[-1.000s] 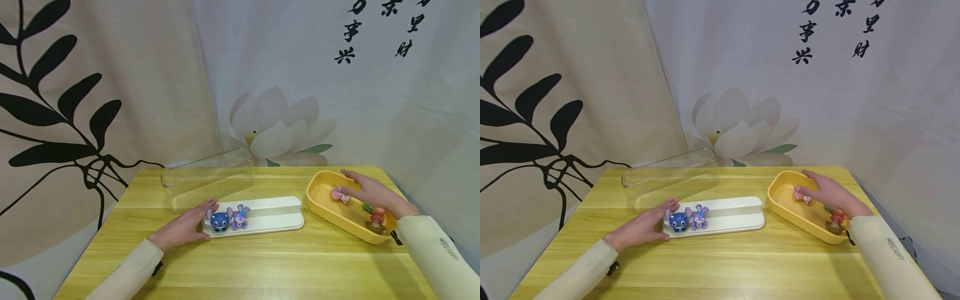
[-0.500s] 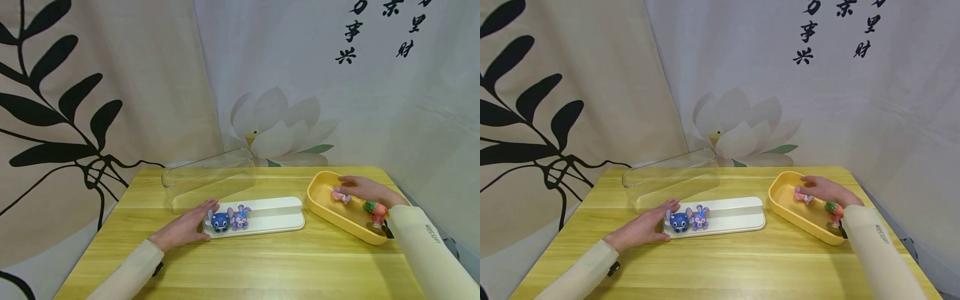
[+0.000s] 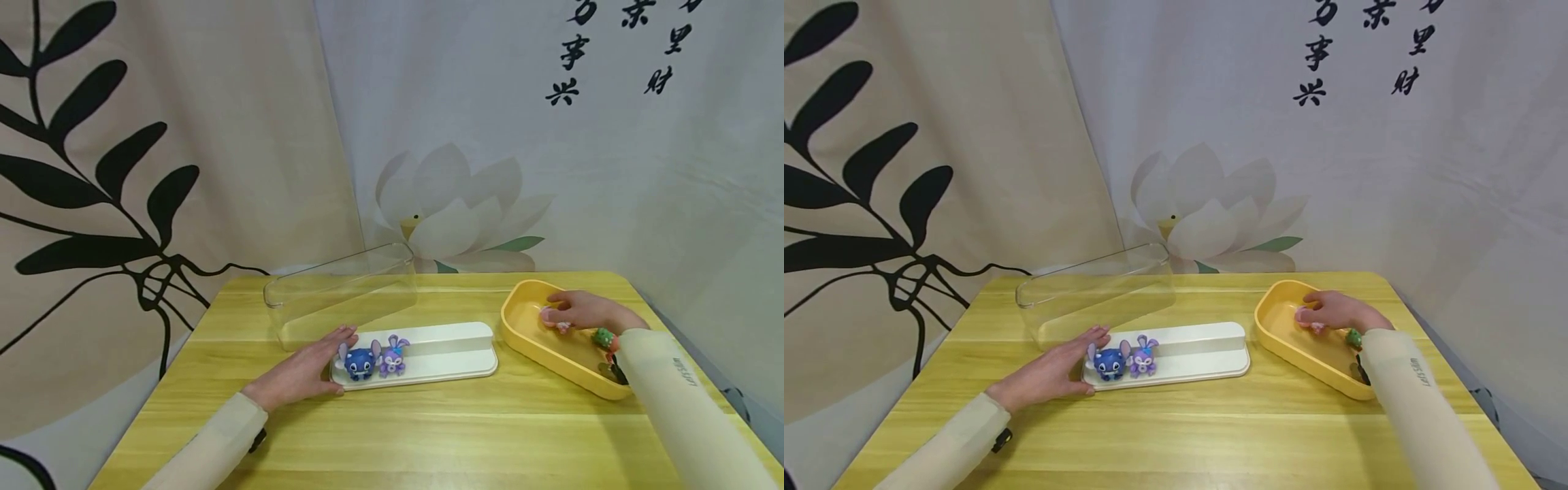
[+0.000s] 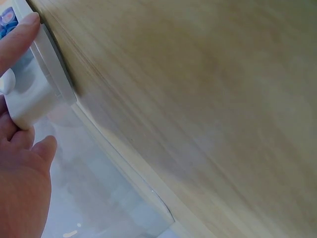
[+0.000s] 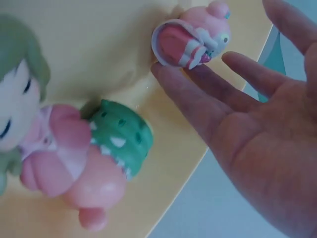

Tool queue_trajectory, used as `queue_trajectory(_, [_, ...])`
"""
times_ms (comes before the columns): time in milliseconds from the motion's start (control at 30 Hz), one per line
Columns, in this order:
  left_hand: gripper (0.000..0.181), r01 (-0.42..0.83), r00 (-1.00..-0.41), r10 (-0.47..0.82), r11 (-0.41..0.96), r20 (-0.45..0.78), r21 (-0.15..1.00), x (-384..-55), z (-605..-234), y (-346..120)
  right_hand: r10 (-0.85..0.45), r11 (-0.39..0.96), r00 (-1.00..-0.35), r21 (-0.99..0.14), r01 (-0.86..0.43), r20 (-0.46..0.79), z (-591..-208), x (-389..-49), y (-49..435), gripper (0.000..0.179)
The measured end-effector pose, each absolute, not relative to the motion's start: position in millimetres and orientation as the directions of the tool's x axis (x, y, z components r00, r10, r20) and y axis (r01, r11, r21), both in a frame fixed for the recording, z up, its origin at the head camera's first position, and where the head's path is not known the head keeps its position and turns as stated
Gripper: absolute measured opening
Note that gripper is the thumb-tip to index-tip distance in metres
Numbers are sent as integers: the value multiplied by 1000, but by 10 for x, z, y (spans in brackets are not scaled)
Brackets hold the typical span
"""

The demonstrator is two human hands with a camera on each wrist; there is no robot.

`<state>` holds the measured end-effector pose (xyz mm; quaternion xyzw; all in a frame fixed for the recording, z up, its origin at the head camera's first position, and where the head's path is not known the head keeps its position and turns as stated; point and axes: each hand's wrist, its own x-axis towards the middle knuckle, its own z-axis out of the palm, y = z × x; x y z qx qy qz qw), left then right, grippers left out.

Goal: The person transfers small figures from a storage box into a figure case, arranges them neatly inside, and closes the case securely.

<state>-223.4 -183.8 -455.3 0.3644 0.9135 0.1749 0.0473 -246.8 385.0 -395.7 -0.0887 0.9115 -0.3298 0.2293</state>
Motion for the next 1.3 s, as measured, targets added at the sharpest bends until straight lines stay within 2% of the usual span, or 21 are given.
queue_trajectory(300, [100, 642, -737, 674, 676, 49, 362, -2234, -4570, -1838, -322, 756, -889, -654, -34, -326, -3974, -2505, 3818, 64])
queue_trajectory(500, [99, 644, -735, 676, 674, 50, 363, -2230, -4568, -1836, -254, 743, -898, -667, 55, -358, -4073, -2543, 3848, 72])
queue_trajectory(700, [99, 644, -736, 675, 674, 52, 362, -2230, -4570, -1832, -231, 756, -907, -652, 61, -352, -4145, -2567, 3854, 78])
queue_trajectory(833, [100, 646, -736, 674, 676, 55, 354, -2237, -4573, -1834, -239, 750, -917, -661, 36, -320, -4166, -2575, 3860, 71])
queue_trajectory(1100, [100, 636, -740, 671, 675, 48, 375, -2236, -4580, -1839, -288, 666, -911, -745, 31, -295, -4315, -2613, 3872, 37])
queue_trajectory(1300, [99, 632, -743, 669, 680, 38, 373, -2230, -4572, -1834, -280, 709, -928, -705, -28, -244, -4307, -2595, 3868, 35])
